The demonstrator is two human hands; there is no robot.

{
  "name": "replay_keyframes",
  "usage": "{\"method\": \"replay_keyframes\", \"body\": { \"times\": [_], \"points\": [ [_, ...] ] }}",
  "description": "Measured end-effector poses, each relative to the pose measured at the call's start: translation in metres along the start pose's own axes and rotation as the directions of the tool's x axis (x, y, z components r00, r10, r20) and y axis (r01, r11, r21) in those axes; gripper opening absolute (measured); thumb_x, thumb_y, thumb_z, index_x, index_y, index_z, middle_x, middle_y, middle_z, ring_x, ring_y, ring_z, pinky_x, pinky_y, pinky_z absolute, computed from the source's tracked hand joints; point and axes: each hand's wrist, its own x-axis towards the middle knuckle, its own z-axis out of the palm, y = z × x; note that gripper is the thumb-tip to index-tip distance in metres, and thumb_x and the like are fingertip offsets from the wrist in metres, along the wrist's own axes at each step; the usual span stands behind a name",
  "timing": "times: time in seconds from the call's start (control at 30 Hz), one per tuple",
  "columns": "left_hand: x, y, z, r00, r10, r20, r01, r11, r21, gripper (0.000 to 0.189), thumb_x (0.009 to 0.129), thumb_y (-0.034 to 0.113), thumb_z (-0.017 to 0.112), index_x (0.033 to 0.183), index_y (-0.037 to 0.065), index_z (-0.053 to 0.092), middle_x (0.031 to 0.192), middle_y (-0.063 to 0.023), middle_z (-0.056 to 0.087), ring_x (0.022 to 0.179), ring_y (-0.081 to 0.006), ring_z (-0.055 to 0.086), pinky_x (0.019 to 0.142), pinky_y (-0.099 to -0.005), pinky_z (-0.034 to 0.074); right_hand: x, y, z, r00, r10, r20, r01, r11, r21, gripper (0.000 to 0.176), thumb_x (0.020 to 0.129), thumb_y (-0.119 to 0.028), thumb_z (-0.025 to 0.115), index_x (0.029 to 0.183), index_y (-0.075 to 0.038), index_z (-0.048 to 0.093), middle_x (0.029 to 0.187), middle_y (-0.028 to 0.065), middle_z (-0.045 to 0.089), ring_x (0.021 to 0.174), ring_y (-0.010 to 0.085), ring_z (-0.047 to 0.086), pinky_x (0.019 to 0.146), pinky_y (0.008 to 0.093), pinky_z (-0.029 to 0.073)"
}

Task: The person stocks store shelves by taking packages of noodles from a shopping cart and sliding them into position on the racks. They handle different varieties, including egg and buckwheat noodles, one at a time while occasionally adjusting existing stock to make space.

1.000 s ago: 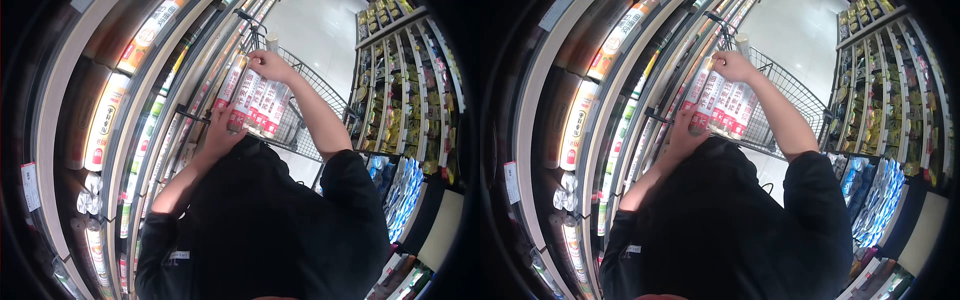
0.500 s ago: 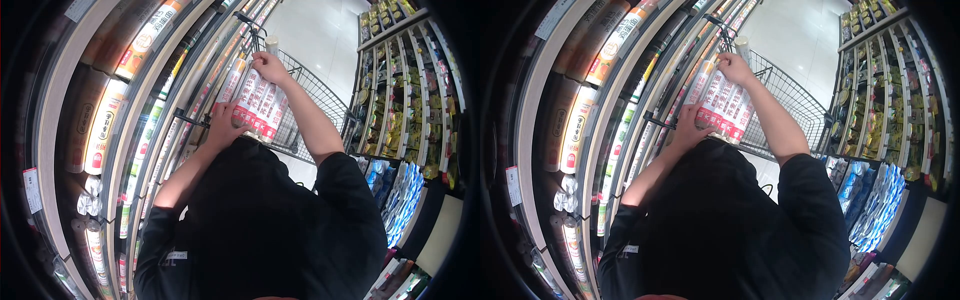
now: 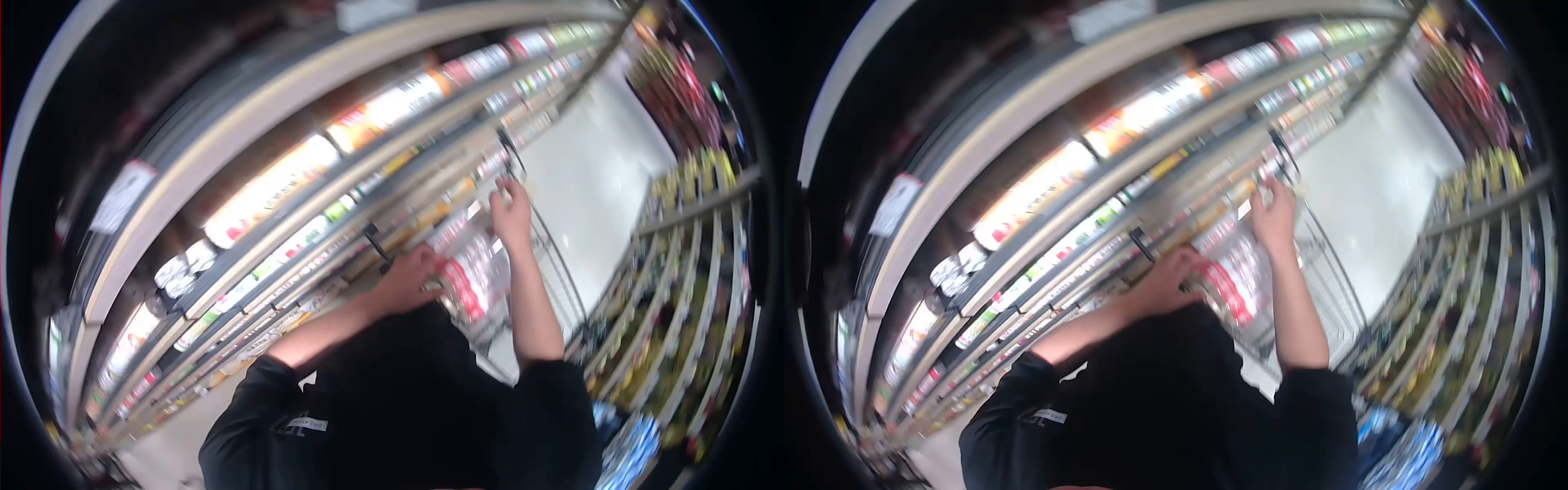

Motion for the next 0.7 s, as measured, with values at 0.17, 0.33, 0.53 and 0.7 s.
{"method": "replay_keyframes", "body": {
  "times": [0.17,0.33,0.53,0.7],
  "points": [
    [-0.061,0.086,-0.152,0.91,0.171,-0.377,-0.028,0.934,0.356,0.03,0.084,0.015,0.078,0.113,0.009,0.073,0.108,-0.0092,0.07,0.104,-0.0298,0.068,0.092,-0.0414,0.052,0.023,-0.201,-0.029,0.959,-0.265,0.103,0.176,0.838,0.516,0.018,0.095,-0.005,0.066,0.112,0.0,0.069,0.115,0.0115,0.07,0.112,0.0245,0.065,0.104,0.0335,0.046],
    [-0.123,0.177,-0.302,0.672,0.389,-0.631,0.258,0.675,0.691,0.018,0.086,0.008,0.073,0.103,0.008,0.073,0.103,-0.0084,0.07,0.089,-0.0285,0.067,0.079,-0.039,0.053,0.08,-0.344,-0.051,0.651,-0.748,0.128,0.612,0.617,0.494,0.022,0.097,-0.011,0.065,0.115,0.001,0.068,0.112,0.0134,0.07,0.112,0.0237,0.065,0.101,0.0338,0.047],
    [-0.125,0.207,-0.408,0.334,-0.299,-0.894,0.914,0.336,0.229,0.036,0.096,0.028,0.063,0.112,-0.003,0.071,0.103,-0.0206,0.074,0.098,-0.0369,0.071,0.089,-0.0456,0.056,0.171,-0.447,-0.006,0.62,-0.477,0.622,0.625,0.78,-0.026,0.047,0.096,-0.03,0.07,0.135,-0.005,0.062,0.122,0.0119,0.068,0.082,0.0206,0.065,0.071,0.0361,0.054],
    [-0.123,0.145,-0.453,0.525,-0.321,-0.788,0.839,0.347,0.418,0.06,0.094,0.034,0.069,0.147,0.01,0.055,0.138,-0.0219,0.065,0.128,-0.038,0.062,0.11,-0.0447,0.048,0.206,-0.455,0.035,0.54,-0.454,0.709,0.65,0.76,-0.009,0.071,0.094,-0.04,0.074,0.156,-0.018,0.046,0.142,0.0136,0.061,0.1,0.0249,0.068,0.077,0.0401,0.06]
  ]
}}
